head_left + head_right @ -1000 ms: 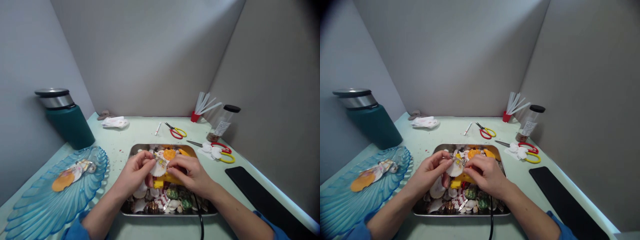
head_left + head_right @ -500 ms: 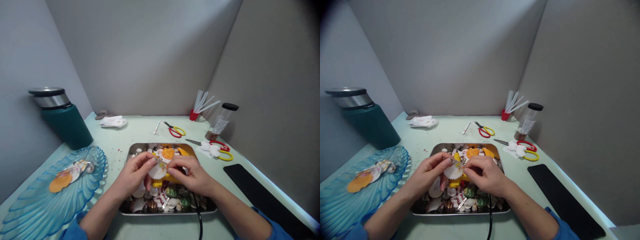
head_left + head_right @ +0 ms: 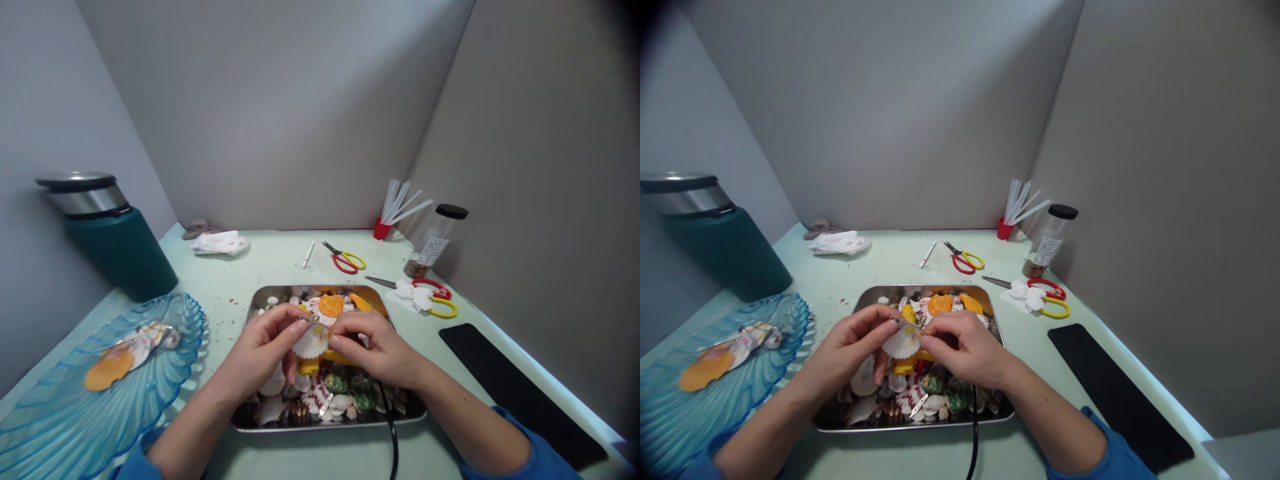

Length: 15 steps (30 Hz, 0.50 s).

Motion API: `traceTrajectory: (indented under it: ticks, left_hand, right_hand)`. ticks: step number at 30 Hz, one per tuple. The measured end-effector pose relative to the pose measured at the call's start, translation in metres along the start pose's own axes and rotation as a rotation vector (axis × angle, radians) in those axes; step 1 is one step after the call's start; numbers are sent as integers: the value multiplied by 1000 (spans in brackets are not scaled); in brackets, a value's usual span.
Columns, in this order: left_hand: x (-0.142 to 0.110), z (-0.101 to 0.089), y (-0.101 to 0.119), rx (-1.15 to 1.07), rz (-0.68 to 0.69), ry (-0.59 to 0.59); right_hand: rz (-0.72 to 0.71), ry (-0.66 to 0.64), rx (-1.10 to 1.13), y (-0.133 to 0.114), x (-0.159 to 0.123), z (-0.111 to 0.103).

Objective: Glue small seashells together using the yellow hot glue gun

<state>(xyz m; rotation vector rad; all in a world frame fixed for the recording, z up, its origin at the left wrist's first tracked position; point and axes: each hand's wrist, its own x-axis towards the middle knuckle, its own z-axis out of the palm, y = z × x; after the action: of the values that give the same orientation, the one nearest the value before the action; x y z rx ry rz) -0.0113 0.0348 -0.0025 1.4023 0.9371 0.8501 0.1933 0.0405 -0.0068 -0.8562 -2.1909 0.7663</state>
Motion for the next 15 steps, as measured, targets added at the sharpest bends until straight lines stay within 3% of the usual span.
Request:
traceTrajectory:
  ticks: [15]
  left_hand:
    - [-1, 1, 1, -50, 1, 3]
  right_hand:
    - [-26, 10, 4, 0, 0, -2]
